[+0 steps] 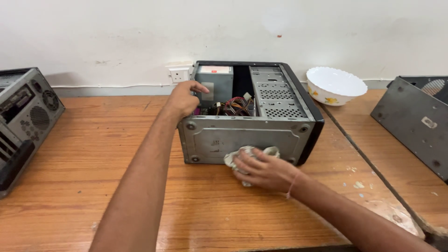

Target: Cleaning and wiping the internal and external surfaces of a computer tower chassis with a rag.

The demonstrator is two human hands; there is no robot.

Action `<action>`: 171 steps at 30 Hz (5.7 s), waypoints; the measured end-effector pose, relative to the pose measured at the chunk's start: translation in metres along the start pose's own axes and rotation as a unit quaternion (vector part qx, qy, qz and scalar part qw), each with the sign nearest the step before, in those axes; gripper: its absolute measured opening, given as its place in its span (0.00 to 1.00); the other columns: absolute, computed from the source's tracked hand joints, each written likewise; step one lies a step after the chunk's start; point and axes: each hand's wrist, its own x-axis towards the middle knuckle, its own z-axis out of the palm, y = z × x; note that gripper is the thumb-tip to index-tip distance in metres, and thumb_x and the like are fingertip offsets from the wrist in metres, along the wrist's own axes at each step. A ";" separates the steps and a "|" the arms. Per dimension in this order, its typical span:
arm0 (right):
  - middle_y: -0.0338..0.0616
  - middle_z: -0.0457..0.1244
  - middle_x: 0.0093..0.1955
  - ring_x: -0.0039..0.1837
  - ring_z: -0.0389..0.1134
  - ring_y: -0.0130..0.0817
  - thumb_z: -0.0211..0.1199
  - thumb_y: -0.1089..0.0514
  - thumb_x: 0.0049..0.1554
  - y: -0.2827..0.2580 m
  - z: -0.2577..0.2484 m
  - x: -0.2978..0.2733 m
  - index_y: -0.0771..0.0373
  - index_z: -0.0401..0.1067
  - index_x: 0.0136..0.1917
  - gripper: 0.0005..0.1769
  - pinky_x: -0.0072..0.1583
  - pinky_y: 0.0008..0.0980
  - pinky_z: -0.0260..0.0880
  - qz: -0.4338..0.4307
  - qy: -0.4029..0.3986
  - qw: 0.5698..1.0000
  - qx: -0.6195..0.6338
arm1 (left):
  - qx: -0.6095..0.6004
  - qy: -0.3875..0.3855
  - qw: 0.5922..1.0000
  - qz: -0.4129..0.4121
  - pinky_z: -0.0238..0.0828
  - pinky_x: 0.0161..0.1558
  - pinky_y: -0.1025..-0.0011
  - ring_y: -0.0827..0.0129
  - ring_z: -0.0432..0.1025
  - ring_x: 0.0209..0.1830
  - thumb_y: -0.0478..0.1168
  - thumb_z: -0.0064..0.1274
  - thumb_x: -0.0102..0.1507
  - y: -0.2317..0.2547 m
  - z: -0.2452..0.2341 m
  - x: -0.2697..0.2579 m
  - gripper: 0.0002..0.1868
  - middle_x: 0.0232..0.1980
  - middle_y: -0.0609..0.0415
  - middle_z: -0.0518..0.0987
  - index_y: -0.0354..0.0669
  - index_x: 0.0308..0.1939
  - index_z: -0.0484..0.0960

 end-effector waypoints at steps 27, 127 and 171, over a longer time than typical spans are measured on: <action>0.45 0.59 0.73 0.72 0.60 0.44 0.60 0.48 0.58 0.001 -0.029 0.092 0.46 0.68 0.67 0.23 0.66 0.47 0.65 -0.010 0.216 0.976 0.000 | 0.035 0.038 0.998 0.024 0.76 0.44 0.69 0.66 0.80 0.39 0.24 0.48 0.51 0.002 0.005 0.000 0.15 0.36 0.53 0.86 0.44 0.32 0.87; 0.45 0.62 0.68 0.66 0.63 0.40 0.69 0.50 0.48 0.039 -0.026 -0.020 0.44 0.71 0.65 0.30 0.62 0.42 0.67 0.077 0.155 0.985 -0.021 | 0.241 -0.060 0.968 -0.016 0.63 0.66 0.57 0.56 0.62 0.68 0.55 0.56 0.61 0.035 0.000 -0.015 0.18 0.49 0.52 0.85 0.48 0.44 0.88; 0.60 0.58 0.66 0.70 0.56 0.58 0.63 0.32 0.54 0.229 0.061 -0.017 0.52 0.66 0.72 0.39 0.70 0.50 0.59 0.530 -0.020 0.784 0.322 | 0.258 0.224 0.894 0.289 0.70 0.25 0.56 0.53 0.68 0.11 0.48 0.48 0.65 0.100 0.094 -0.086 0.27 0.12 0.47 0.72 0.42 0.12 0.80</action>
